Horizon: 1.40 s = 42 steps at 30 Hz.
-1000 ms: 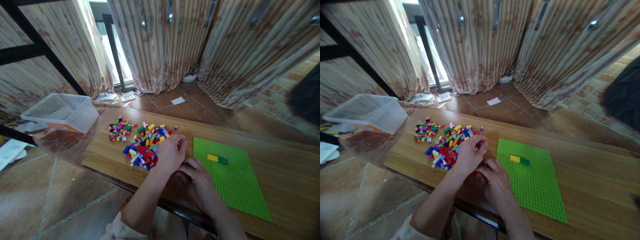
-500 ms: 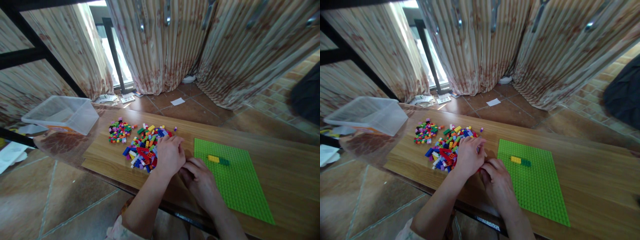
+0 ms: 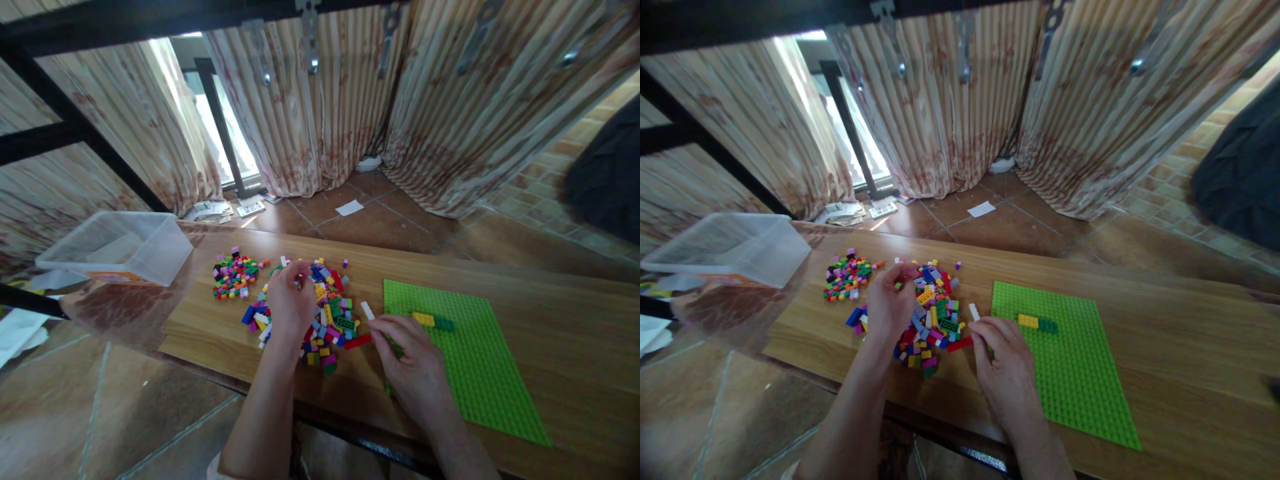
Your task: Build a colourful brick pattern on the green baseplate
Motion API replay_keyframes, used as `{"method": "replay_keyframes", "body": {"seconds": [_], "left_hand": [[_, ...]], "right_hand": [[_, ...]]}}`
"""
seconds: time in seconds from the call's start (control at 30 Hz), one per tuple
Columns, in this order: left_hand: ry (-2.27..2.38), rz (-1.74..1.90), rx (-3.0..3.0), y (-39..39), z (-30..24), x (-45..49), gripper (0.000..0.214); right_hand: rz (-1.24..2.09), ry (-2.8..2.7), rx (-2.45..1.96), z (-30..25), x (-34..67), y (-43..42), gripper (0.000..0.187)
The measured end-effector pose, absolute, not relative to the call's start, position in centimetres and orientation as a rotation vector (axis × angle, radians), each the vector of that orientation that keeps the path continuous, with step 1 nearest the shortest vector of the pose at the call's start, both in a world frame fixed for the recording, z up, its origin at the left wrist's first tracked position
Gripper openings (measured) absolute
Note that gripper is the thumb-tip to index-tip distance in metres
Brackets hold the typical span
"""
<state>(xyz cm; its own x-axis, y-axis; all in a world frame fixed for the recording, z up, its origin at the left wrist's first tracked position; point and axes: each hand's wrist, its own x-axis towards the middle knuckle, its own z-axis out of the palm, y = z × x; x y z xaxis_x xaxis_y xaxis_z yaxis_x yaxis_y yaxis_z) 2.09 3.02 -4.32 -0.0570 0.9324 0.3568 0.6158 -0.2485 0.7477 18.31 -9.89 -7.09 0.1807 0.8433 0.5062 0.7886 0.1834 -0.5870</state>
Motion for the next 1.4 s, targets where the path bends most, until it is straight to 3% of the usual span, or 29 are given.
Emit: {"method": "replay_keyframes", "body": {"seconds": [0.17, 0.47, 0.7, 0.93, 1.17, 1.4], "left_hand": [[1.633, 1.051, 1.971, 3.1, -4.4, 1.5, 0.029], [1.678, 0.571, 2.303, 2.0, -3.2, 1.7, 0.033], [1.599, 0.708, 2.283, 2.4, -3.2, 1.7, 0.03], [1.077, 1.107, 1.79, 0.9, -2.4, 3.7, 0.018], [0.701, 0.873, 1.271, -2.2, -2.9, 8.1, 0.026], [0.594, 0.72, 0.972, -2.7, -3.5, 9.0, 0.034]], "right_hand": [[-0.017, -1.624, -1.713, -7.7, 18.5, -9.6, 0.018], [0.136, -1.663, -1.718, -7.8, 17.7, -9.4, 0.018], [0.168, -1.589, -1.663, -7.1, 18.0, -9.6, 0.018], [0.166, -1.384, -1.607, -6.4, 18.3, -9.9, 0.02], [0.359, -1.242, -1.525, -5.2, 18.9, -11.2, 0.041], [0.461, -1.246, -1.498, -4.6, 21.0, -12.4, 0.039]]}}
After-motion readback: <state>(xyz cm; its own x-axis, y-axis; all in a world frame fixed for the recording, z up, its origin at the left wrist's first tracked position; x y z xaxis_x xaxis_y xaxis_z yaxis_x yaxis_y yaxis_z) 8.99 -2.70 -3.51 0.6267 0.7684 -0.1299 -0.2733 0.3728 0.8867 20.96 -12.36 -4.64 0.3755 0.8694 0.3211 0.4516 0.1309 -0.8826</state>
